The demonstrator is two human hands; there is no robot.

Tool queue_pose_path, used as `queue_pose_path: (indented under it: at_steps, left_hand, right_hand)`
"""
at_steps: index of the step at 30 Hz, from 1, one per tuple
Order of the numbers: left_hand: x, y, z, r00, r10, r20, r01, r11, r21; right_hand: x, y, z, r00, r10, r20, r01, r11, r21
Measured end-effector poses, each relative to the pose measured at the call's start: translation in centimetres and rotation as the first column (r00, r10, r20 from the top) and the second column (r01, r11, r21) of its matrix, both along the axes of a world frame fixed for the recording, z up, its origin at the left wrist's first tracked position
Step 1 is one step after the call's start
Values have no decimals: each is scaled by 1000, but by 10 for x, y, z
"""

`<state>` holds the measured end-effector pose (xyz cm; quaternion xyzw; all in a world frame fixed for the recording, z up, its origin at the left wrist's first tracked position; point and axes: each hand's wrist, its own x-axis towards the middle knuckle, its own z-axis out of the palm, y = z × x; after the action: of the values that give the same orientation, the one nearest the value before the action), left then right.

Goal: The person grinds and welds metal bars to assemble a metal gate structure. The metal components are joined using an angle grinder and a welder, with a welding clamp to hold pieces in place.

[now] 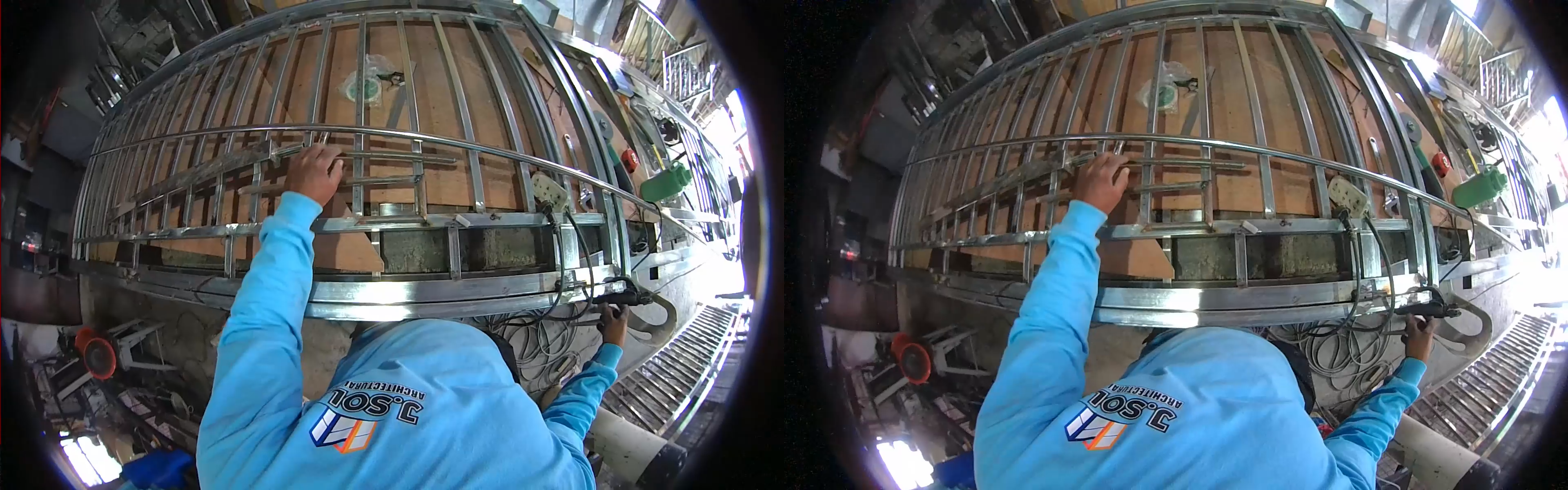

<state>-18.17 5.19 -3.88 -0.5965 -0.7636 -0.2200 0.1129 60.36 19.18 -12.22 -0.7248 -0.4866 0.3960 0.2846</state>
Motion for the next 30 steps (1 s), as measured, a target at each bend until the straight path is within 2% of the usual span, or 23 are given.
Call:
queue_pose_path:
  at_steps: [1, 4, 5, 8, 12, 13, 16, 20, 22, 24, 26, 27, 28, 30]
  left_hand:
    - [-6, 13, 0, 999, -9, 52, 14, 995, -97]
    - [-12, 41, -18, 986, -43, -159, 1, 966, -258]
    - [-13, 51, -16, 995, -25, -93, -14, 921, -390]
    - [-23, 65, -14, 992, -92, 83, 121, 868, -481]
    - [-29, 60, -17, 972, -194, 129, 229, 898, -376]
    - [-26, 58, -19, 979, -176, 100, 201, 903, -380]
    - [-26, 56, -18, 965, -242, 104, 263, 909, -323]
    - [-18, 46, -12, 884, -410, 224, 434, 898, -70]
    - [2, 36, 14, 832, -468, 299, 472, 879, 65]
    - [20, 28, 53, 763, -618, 190, 598, 787, 154]
    - [31, 25, 74, 688, -718, 107, 690, 692, 210]
    - [33, 22, 83, 680, -731, 59, 718, 680, 147]
    - [35, 17, 95, 654, -756, 32, 744, 650, 157]
    - [37, 8, 115, 594, -804, -23, 794, 582, 173]
  right_hand:
    - [-5, -12, 2, 994, -71, 83, 69, 997, 30]
    - [-18, -50, 16, 987, -159, 7, 160, 987, -8]
    - [-22, -65, 21, 986, -166, 23, 167, 986, -20]
    - [-21, -105, 17, 974, -226, 23, 227, 973, -31]
    - [-35, -155, 34, 947, -317, 61, 319, 947, -32]
    - [-34, -165, 35, 939, -339, 66, 341, 939, -31]
    - [-48, -189, 52, 937, -350, 17, 350, 936, -41]
    - [-80, -188, 89, 960, -279, 28, 279, 960, 16]
    - [-102, -174, 111, 982, -186, 26, 182, 976, 118]
    - [-137, -156, 142, 997, -67, 27, 60, 977, 207]
    - [-187, -140, 170, 996, 66, -64, -45, 955, 294]
    - [-209, -132, 172, 980, 133, -149, -79, 943, 323]
    - [-231, -126, 175, 952, 200, -231, -109, 929, 355]
    - [-292, -119, 193, 864, 448, -230, -361, 869, 338]
